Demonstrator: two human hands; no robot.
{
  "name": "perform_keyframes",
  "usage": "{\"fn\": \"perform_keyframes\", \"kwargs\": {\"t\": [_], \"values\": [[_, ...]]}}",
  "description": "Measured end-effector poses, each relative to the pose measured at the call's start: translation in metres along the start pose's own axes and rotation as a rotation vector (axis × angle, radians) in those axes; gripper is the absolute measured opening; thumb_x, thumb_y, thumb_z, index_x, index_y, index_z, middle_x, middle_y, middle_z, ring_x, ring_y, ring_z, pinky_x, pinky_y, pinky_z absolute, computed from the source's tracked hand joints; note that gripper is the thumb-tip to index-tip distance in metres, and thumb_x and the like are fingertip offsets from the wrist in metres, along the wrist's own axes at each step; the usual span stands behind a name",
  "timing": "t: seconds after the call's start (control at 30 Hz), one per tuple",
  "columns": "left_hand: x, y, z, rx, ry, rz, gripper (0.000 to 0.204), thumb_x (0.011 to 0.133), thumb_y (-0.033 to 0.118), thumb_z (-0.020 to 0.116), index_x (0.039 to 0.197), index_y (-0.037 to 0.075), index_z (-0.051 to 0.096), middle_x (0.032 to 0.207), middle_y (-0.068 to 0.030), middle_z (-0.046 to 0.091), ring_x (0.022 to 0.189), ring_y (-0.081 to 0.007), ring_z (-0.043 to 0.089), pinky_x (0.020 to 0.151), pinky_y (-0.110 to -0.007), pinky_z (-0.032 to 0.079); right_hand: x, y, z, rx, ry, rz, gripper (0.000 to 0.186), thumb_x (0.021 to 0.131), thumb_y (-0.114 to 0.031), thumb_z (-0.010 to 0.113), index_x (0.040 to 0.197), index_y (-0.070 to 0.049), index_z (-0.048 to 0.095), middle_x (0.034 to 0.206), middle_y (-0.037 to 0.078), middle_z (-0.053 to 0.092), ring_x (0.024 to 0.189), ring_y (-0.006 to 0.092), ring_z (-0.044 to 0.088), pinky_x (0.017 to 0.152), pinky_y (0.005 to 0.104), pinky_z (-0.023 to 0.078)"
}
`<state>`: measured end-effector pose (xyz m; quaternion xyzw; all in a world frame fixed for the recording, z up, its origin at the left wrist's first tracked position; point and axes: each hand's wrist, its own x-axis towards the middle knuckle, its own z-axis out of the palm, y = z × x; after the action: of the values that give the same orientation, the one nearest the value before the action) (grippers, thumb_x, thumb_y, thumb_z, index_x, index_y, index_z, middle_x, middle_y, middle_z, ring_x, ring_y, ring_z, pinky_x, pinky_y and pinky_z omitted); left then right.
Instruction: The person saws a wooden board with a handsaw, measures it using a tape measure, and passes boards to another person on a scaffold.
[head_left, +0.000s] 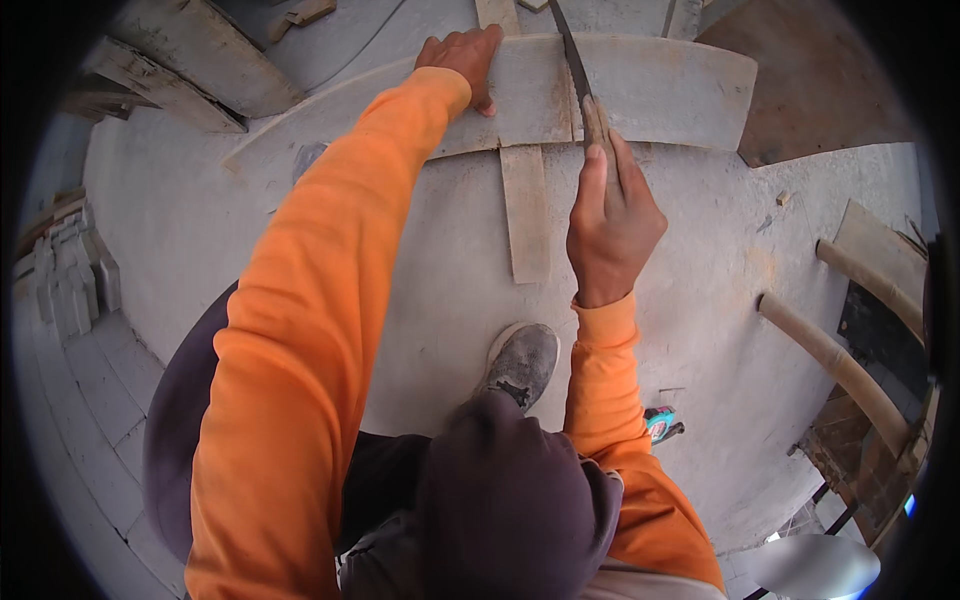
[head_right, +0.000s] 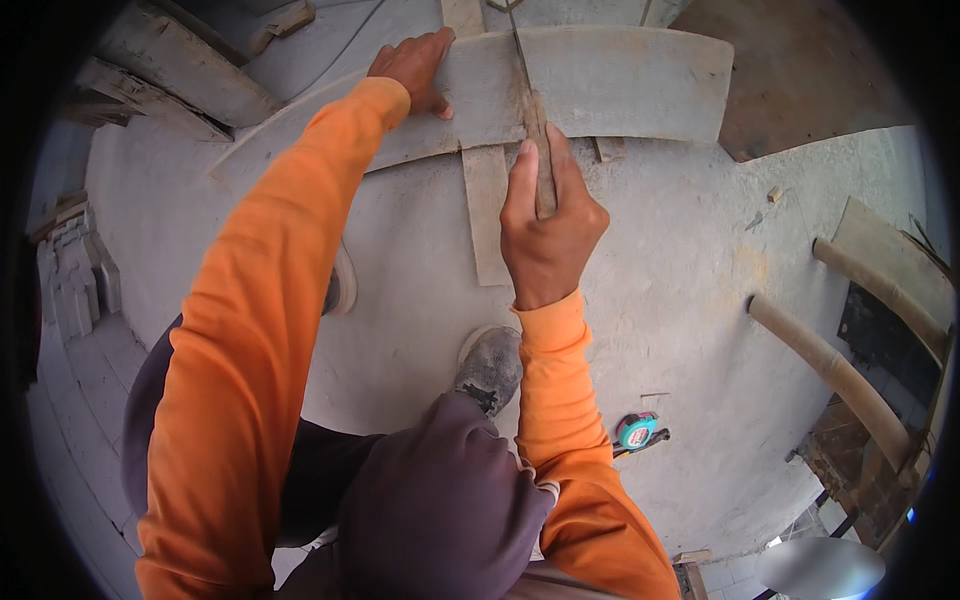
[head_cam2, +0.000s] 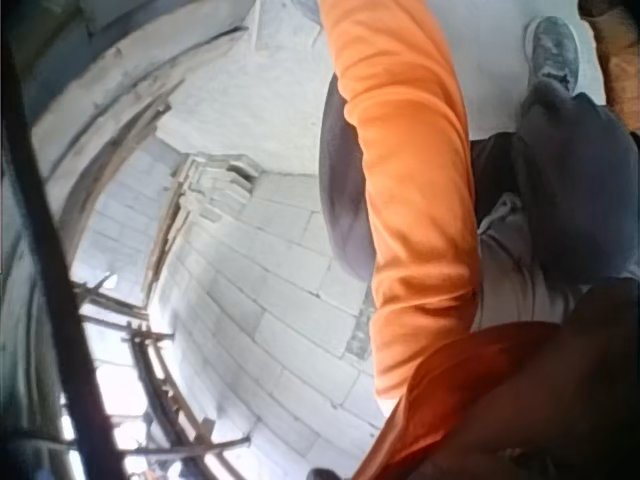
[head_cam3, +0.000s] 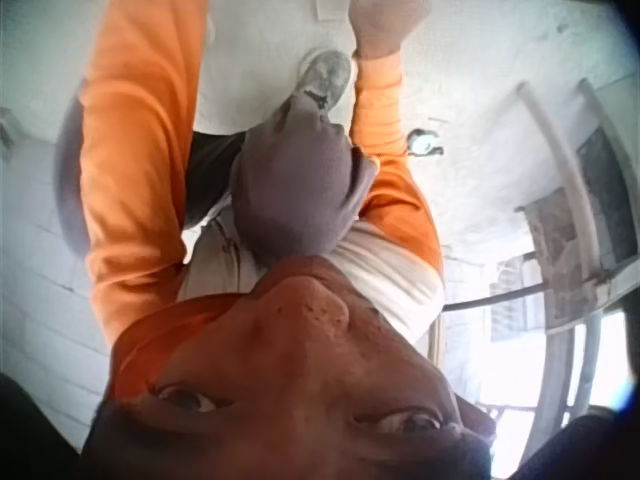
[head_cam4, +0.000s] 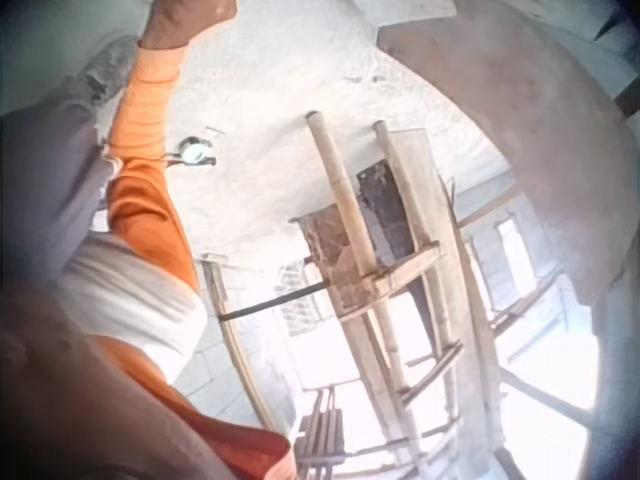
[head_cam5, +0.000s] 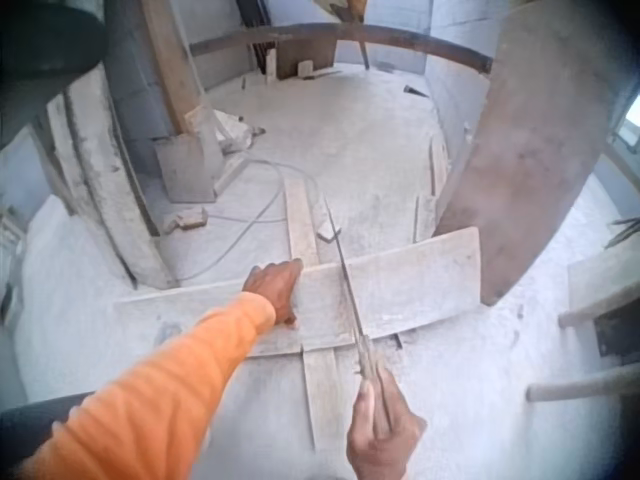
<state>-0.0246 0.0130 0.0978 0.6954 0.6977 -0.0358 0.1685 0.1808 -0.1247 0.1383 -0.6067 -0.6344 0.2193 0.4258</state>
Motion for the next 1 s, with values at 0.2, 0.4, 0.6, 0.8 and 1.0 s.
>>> {"fn": "perform_keyframes", "kwargs": {"t": [0.2, 0.4, 0.6, 0.8, 1.0], "values": [[0.004, -0.019, -0.008, -0.005, -0.066, -0.024, 0.087, 0.062, 0.022, 0.095, 0.135, 0.012, 0.048, 0.129, -0.0081, 0.065, 0.127, -0.0313, 0.058, 0.106, -0.050, 0.040, -0.122, 0.004, -0.054, -0.041, -0.010, -0.016, 0.034, 0.093, 0.001, 0.064, 0.125, 0.013, 0.063, 0.101, 0.025, 0.074, 0.075, 0.0226, 0.074, 0.066, 0.0267, 0.056], [0.003, -0.003, 0.004, -0.015, -0.029, -0.014, 0.079, 0.064, 0.020, 0.095, 0.130, 0.015, 0.052, 0.126, -0.0059, 0.067, 0.127, -0.0287, 0.058, 0.105, -0.049, 0.040, -0.045, 0.011, -0.006, -0.010, 0.047, 0.008, 0.031, 0.093, -0.004, 0.069, 0.123, 0.007, 0.067, 0.094, 0.021, 0.076, 0.068, 0.0198, 0.074, 0.062, 0.0271, 0.055], [0.003, -0.016, -0.002, -0.032, -0.074, -0.033, 0.087, 0.063, 0.018, 0.095, 0.137, 0.015, 0.049, 0.129, -0.0072, 0.067, 0.126, -0.0305, 0.059, 0.107, -0.048, 0.039, -0.073, 0.006, -0.018, 0.000, 0.000, 0.033, 0.033, 0.094, -0.004, 0.067, 0.125, 0.009, 0.066, 0.094, 0.024, 0.076, 0.069, 0.0197, 0.074, 0.062, 0.0273, 0.056], [-0.002, -0.016, -0.005, -0.031, -0.055, -0.033, 0.093, 0.062, 0.017, 0.094, 0.142, 0.013, 0.046, 0.129, -0.0086, 0.067, 0.127, -0.0325, 0.058, 0.110, -0.048, 0.038, -0.097, 0.010, -0.029, -0.024, 0.011, 0.009, 0.034, 0.095, -0.003, 0.065, 0.126, 0.010, 0.065, 0.098, 0.024, 0.076, 0.071, 0.0187, 0.074, 0.064, 0.0265, 0.056], [0.001, -0.020, 0.009, -0.018, -0.062, -0.027, 0.095, 0.063, 0.021, 0.095, 0.144, 0.013, 0.046, 0.132, -0.0087, 0.066, 0.129, -0.0321, 0.057, 0.110, -0.048, 0.039, -0.028, 0.009, 0.007, 0.047, 0.015, 0.035, 0.031, 0.096, -0.006, 0.067, 0.125, 0.003, 0.068, 0.092, 0.020, 0.076, 0.065, 0.0160, 0.071, 0.061, 0.0255, 0.054]]}}
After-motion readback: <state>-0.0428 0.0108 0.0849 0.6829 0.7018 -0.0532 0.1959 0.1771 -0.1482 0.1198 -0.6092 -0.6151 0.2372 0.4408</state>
